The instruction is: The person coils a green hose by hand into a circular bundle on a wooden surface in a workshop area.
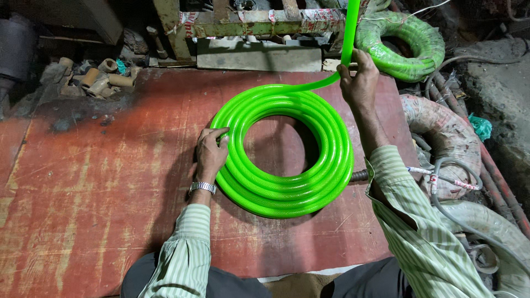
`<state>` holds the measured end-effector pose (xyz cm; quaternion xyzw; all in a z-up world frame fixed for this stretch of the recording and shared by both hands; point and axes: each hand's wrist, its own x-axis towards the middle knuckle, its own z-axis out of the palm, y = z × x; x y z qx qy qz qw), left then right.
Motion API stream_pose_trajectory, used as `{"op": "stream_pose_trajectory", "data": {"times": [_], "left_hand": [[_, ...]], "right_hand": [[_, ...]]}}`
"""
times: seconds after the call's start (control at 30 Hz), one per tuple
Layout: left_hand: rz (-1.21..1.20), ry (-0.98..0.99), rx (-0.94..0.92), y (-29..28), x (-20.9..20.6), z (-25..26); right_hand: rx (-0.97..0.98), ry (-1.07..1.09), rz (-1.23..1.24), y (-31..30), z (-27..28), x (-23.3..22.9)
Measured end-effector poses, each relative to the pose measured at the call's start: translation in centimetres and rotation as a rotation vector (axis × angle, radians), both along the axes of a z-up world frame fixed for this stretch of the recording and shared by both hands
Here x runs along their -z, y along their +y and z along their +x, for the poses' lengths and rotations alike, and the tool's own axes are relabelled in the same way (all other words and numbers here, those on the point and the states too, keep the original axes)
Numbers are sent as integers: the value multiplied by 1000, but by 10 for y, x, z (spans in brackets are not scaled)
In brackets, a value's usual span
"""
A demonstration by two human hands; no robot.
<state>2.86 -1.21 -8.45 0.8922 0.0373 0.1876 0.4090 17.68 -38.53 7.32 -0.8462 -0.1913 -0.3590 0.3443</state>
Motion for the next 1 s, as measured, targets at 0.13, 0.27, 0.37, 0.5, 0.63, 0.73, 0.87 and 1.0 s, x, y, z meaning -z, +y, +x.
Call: {"op": "stream_pose_trajectory", "data": {"times": [0.13,0.27,0.37,0.5,0.63,0.73,0.87,1.0], "left_hand": [[-9,9,5,-2,-5,-2],[-8,2,-7,-3,-7,-2],[-28,41,1,-1,-13,-5],[-34,68,-6,0,-11,-3],[29,84,-43,-4,-3,-1],[52,95,-48,-5,-3,0],[48,156,-46,-1,1,2],[40,178,-22,6,13,8]], "right_hand": [[8,82,-9,4,2,6],[-5,154,-36,1,2,14],[2,203,-6,-18,10,32],[2,282,70,-32,10,46],[41,287,49,-29,8,56],[-10,319,70,-31,10,66],[-49,362,119,-35,-3,62],[-30,413,118,-44,-7,73]]}}
